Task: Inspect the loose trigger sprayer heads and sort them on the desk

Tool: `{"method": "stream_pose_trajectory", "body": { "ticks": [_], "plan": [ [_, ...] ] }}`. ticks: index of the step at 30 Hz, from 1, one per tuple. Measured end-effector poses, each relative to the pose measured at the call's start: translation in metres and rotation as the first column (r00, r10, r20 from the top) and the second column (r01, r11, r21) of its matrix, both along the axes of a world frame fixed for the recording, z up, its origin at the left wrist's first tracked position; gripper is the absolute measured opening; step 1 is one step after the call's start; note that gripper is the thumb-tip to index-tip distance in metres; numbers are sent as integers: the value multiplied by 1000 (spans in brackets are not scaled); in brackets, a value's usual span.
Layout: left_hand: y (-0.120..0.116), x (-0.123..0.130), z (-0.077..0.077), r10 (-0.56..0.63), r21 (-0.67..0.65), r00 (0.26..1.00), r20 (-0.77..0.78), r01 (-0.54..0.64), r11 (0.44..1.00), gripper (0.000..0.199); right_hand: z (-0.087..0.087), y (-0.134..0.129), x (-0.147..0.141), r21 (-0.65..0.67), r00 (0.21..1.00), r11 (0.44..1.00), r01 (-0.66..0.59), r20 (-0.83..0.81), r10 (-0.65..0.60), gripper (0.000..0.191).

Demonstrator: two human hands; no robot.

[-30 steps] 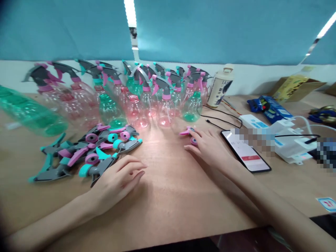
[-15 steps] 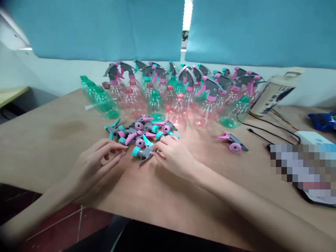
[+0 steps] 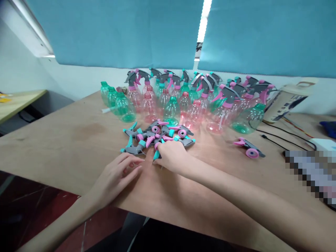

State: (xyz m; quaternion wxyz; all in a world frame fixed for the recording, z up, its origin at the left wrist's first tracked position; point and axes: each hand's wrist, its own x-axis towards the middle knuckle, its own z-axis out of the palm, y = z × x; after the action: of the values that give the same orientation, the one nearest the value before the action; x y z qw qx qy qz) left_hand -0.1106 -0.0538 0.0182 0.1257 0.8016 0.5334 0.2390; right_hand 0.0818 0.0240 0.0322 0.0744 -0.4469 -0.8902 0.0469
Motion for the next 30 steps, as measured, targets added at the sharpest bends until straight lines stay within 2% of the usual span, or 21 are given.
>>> {"method": "stream_pose_trajectory", "body": {
  "ticks": [5,8,12,17,20,26,30],
  "plan": [
    [2,6,2,-14,-66,990,139,23,998,15,13,-18,20,-117,997,993,22,-76,-32,12],
    [3,16,3,-52,-77,966,253,73,994,17,22,-33,35,-340,941,940,-19,-323,-98,11],
    [6,35,4,-138,-46,926,352,164,985,24,25,-47,49,-403,876,908,-115,-472,-98,14],
    [17,62,-1,-235,-36,915,328,261,965,36,17,-54,71,-479,835,847,-231,-544,-80,25],
    [27,77,-7,-276,-33,906,320,302,953,37,11,-54,88,-553,795,792,-260,-588,-149,34],
    [51,101,-18,-371,145,903,218,345,927,41,-14,-44,118,-637,545,645,-422,-747,-380,45],
    [59,118,-19,-411,188,889,201,377,907,37,-29,-36,135,-657,450,613,-438,-751,-483,51]
  ]
}}
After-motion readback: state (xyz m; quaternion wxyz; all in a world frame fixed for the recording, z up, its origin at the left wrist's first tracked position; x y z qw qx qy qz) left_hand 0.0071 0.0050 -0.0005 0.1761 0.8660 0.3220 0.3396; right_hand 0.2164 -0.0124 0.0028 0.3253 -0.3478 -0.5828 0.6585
